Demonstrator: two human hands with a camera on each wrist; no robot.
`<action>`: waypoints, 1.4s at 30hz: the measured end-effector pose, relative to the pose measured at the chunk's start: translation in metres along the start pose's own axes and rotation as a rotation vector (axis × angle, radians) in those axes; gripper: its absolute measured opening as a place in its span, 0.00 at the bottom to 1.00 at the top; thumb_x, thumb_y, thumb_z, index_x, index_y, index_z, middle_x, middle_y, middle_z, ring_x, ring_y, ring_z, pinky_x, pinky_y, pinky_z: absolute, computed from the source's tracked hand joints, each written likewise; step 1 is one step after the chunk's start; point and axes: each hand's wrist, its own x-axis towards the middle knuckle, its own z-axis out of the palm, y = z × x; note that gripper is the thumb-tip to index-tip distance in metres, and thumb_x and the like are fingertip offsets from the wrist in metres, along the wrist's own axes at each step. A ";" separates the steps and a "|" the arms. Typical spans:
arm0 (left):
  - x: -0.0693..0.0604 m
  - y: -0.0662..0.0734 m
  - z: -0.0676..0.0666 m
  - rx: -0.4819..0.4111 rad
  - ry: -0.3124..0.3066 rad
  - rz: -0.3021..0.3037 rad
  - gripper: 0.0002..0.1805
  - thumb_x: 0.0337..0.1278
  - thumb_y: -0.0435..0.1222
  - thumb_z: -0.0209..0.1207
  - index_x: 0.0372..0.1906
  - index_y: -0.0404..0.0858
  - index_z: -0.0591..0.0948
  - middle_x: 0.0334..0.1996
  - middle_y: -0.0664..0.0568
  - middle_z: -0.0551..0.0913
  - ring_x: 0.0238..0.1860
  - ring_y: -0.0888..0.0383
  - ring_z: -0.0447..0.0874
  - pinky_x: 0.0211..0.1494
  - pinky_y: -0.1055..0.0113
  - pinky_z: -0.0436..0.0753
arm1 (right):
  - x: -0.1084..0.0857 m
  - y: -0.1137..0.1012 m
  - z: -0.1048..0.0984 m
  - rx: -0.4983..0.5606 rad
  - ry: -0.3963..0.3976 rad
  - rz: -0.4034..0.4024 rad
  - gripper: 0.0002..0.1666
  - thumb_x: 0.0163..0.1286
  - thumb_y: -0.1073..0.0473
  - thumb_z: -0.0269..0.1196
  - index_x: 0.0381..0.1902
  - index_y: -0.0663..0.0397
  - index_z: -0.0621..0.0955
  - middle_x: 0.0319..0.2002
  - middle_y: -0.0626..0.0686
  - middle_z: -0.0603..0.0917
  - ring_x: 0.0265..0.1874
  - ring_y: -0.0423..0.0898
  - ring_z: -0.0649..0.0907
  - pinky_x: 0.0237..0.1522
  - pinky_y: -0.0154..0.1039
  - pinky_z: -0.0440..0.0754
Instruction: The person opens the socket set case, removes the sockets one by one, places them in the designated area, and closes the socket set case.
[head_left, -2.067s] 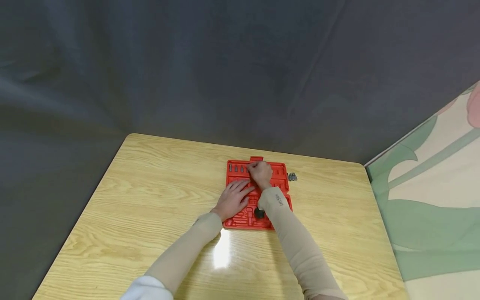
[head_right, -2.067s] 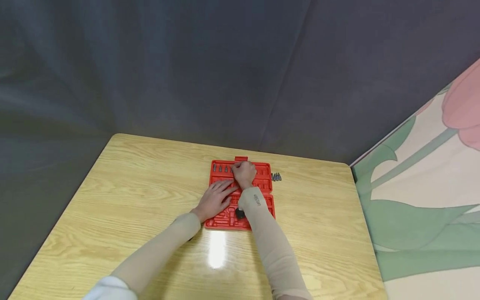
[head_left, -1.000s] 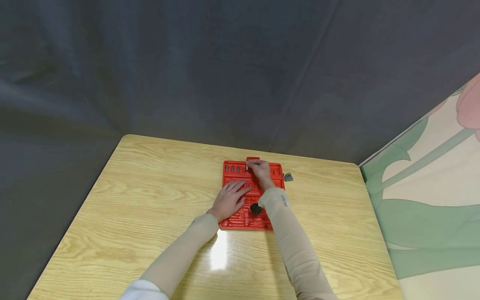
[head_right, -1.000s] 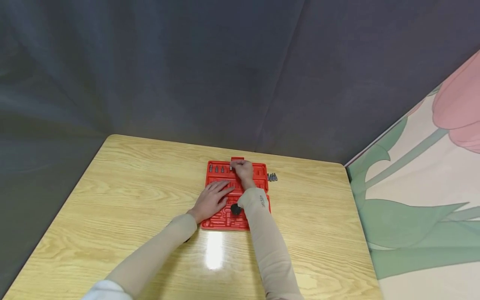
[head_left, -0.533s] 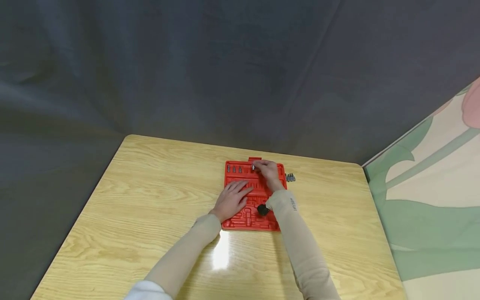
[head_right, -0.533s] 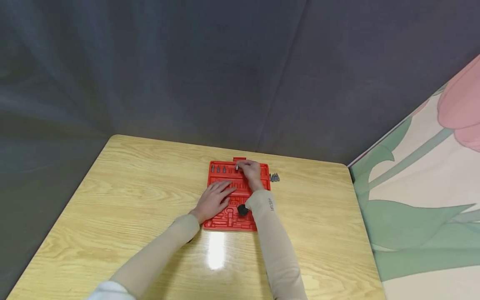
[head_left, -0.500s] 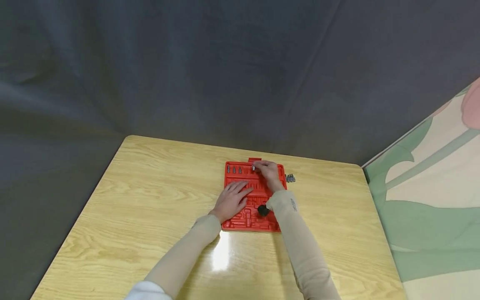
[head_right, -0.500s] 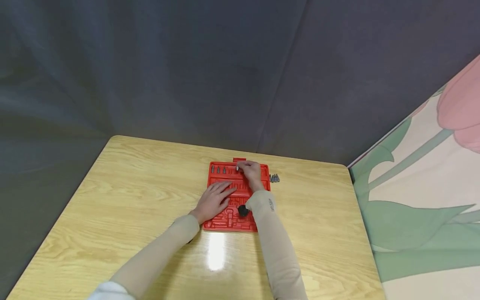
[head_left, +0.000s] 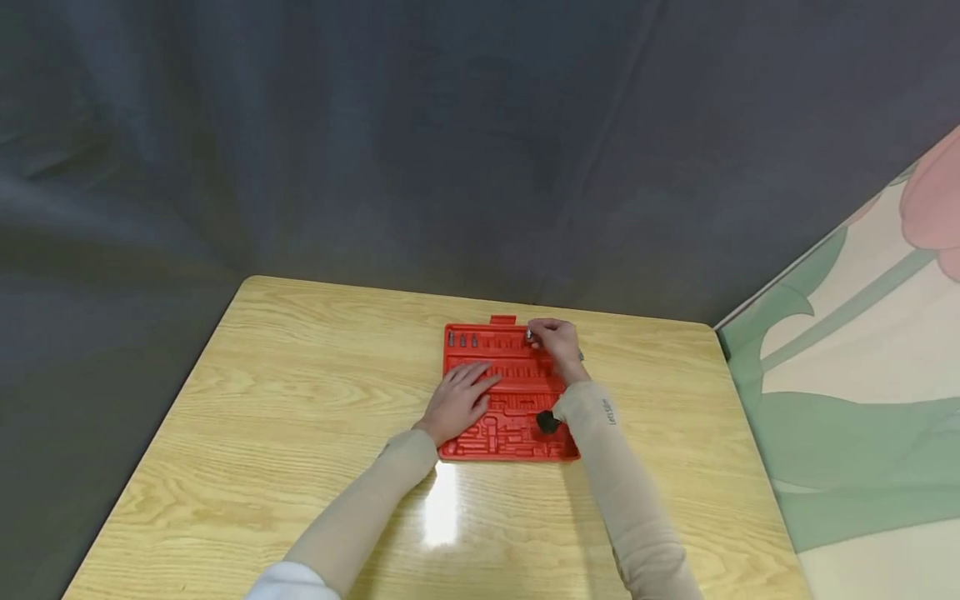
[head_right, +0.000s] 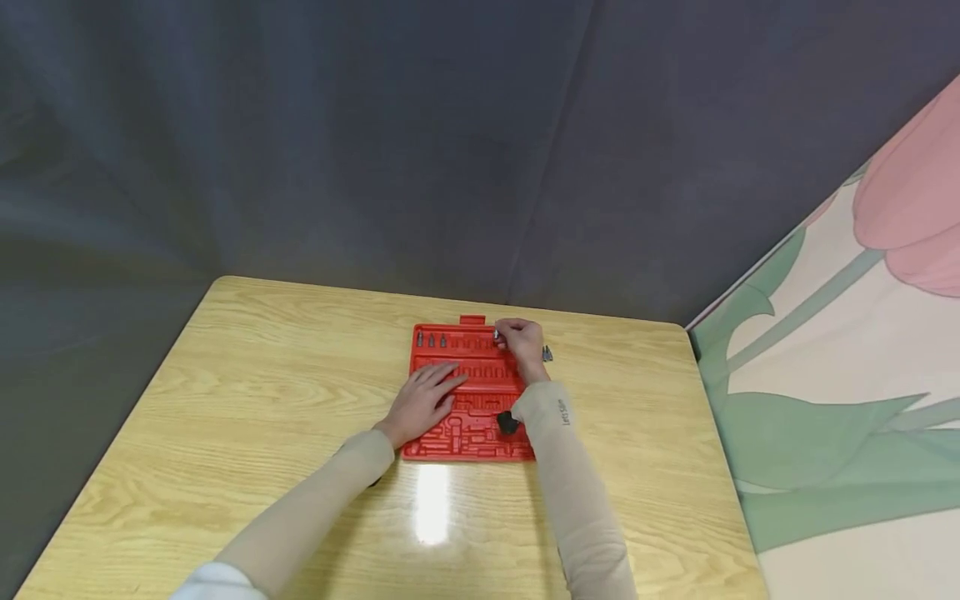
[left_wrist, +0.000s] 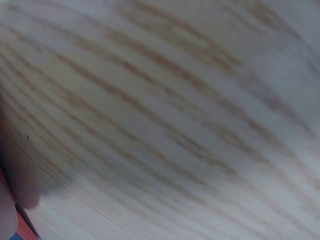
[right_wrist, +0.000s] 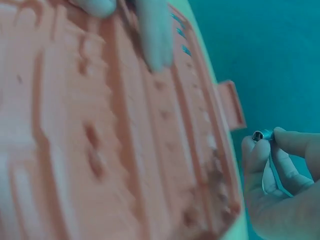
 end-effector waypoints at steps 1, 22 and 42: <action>0.000 0.000 0.000 0.001 -0.003 0.000 0.24 0.71 0.44 0.48 0.69 0.48 0.71 0.70 0.48 0.64 0.70 0.51 0.60 0.73 0.54 0.55 | 0.000 -0.002 -0.005 -0.023 0.014 -0.006 0.16 0.71 0.63 0.58 0.50 0.71 0.81 0.36 0.63 0.83 0.28 0.46 0.83 0.38 0.39 0.85; 0.001 0.001 -0.004 -0.049 -0.036 -0.010 0.24 0.71 0.43 0.48 0.69 0.47 0.70 0.71 0.47 0.63 0.71 0.50 0.58 0.74 0.54 0.52 | 0.009 0.039 -0.091 -0.398 0.291 -0.116 0.13 0.66 0.66 0.59 0.39 0.72 0.86 0.39 0.67 0.85 0.23 0.38 0.77 0.22 0.26 0.70; 0.001 0.000 -0.005 -0.003 -0.049 -0.019 0.24 0.72 0.44 0.47 0.70 0.49 0.69 0.71 0.49 0.63 0.71 0.51 0.58 0.74 0.55 0.52 | 0.012 0.048 -0.079 -0.513 0.322 -0.122 0.13 0.67 0.62 0.63 0.38 0.69 0.87 0.38 0.65 0.86 0.37 0.57 0.83 0.33 0.36 0.76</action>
